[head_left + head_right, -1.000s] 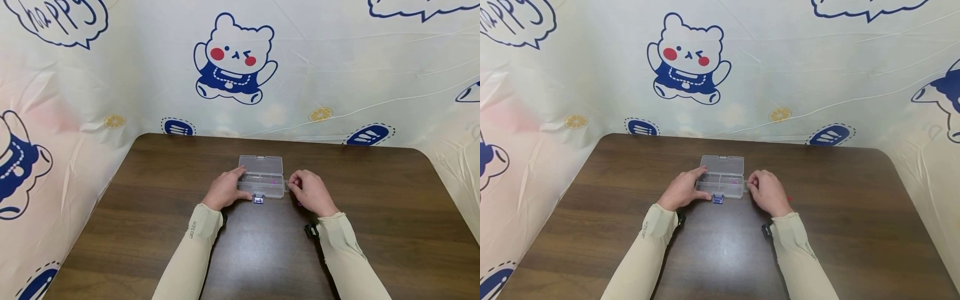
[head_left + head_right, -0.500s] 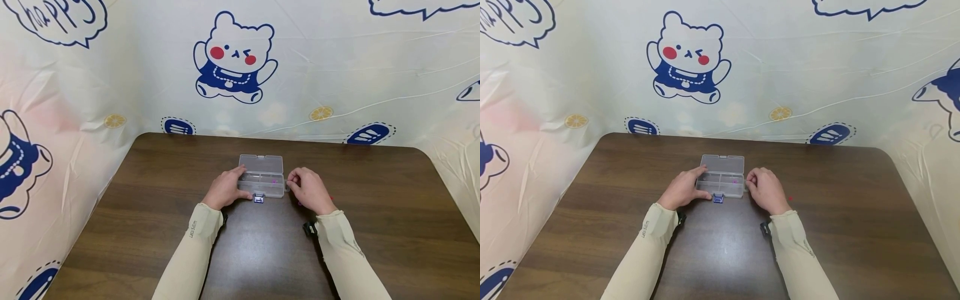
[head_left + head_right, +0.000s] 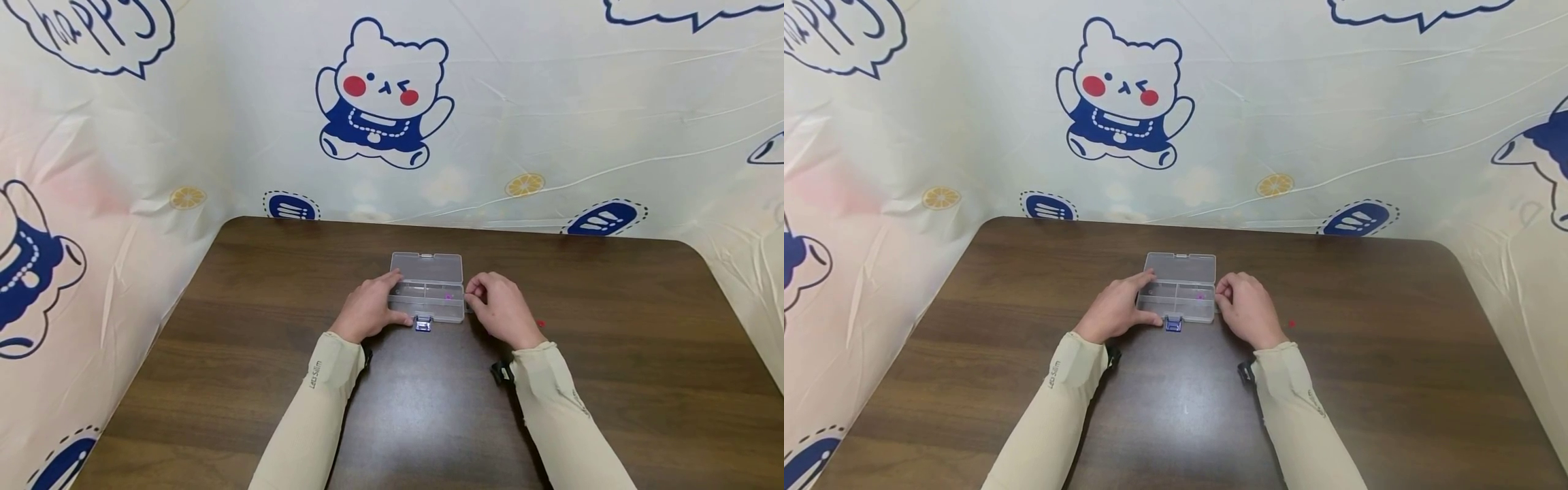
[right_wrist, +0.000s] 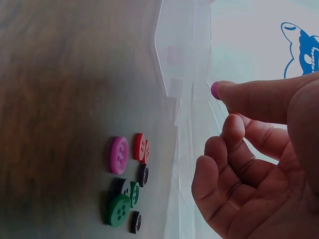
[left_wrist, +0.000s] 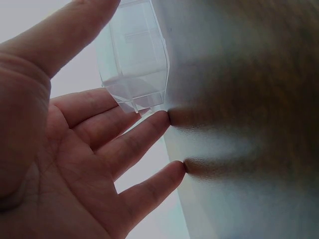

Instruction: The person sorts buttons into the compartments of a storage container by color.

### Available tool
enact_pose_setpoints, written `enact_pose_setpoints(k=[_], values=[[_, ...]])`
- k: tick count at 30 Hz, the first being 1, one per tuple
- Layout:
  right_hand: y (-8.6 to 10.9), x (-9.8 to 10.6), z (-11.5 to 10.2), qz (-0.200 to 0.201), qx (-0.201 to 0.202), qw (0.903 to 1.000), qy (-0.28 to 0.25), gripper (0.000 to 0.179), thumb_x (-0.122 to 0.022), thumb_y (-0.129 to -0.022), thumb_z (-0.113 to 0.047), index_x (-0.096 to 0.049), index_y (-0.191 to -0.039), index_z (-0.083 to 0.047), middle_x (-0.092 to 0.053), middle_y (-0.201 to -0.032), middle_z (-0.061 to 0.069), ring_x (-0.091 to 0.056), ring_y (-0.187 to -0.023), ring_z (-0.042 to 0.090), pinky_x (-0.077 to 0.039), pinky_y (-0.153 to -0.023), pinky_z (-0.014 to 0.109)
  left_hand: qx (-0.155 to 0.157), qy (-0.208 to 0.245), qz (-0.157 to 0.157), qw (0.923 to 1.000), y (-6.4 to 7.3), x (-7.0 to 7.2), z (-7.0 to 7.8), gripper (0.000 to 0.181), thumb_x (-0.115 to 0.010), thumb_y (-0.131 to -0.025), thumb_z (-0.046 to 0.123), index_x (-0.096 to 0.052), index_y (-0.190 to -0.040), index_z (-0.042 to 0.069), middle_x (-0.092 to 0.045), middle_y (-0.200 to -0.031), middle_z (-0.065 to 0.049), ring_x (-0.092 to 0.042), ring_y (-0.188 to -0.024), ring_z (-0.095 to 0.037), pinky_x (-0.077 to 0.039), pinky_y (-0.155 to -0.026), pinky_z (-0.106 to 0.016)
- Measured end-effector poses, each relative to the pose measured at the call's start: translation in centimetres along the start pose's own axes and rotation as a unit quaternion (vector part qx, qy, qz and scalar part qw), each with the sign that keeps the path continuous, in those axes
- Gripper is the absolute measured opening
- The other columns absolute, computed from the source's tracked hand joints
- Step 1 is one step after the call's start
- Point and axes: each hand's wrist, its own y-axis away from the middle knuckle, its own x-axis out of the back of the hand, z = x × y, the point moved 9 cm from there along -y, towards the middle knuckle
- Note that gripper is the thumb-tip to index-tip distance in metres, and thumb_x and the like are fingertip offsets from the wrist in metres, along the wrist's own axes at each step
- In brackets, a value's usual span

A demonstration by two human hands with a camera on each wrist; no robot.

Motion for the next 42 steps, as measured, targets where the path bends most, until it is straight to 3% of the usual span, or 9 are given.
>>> enact_pose_setpoints(k=[12,42], values=[[-0.3,-0.3,-0.3,0.009,0.011,0.9999,-0.003,0.006,-0.070,-0.092,-0.010,-0.066,-0.088,-0.009,-0.057,-0.082,0.003,-0.052,-0.079,0.021,-0.042,-0.072,0.036,0.005,0.005,-0.004,1.0000,0.0,-0.2,-0.1,0.091,-0.090,-0.074,0.040,-0.050,-0.148,0.006,-0.041,-0.158,-0.007,-0.046,-0.139,-0.030,-0.042,-0.109,-0.048],[-0.8,-1.5,-0.6,-0.008,-0.005,0.9999,-0.008,0.006,-0.070,-0.092,-0.008,-0.066,-0.088,-0.007,-0.056,-0.082,0.004,-0.052,-0.078,0.022,-0.042,-0.072,0.036,0.002,0.000,0.001,1.0000,0.1,-0.1,-0.1,0.090,-0.090,-0.073,0.040,-0.051,-0.146,0.005,-0.042,-0.157,-0.008,-0.047,-0.138,-0.030,-0.042,-0.109,-0.048]])
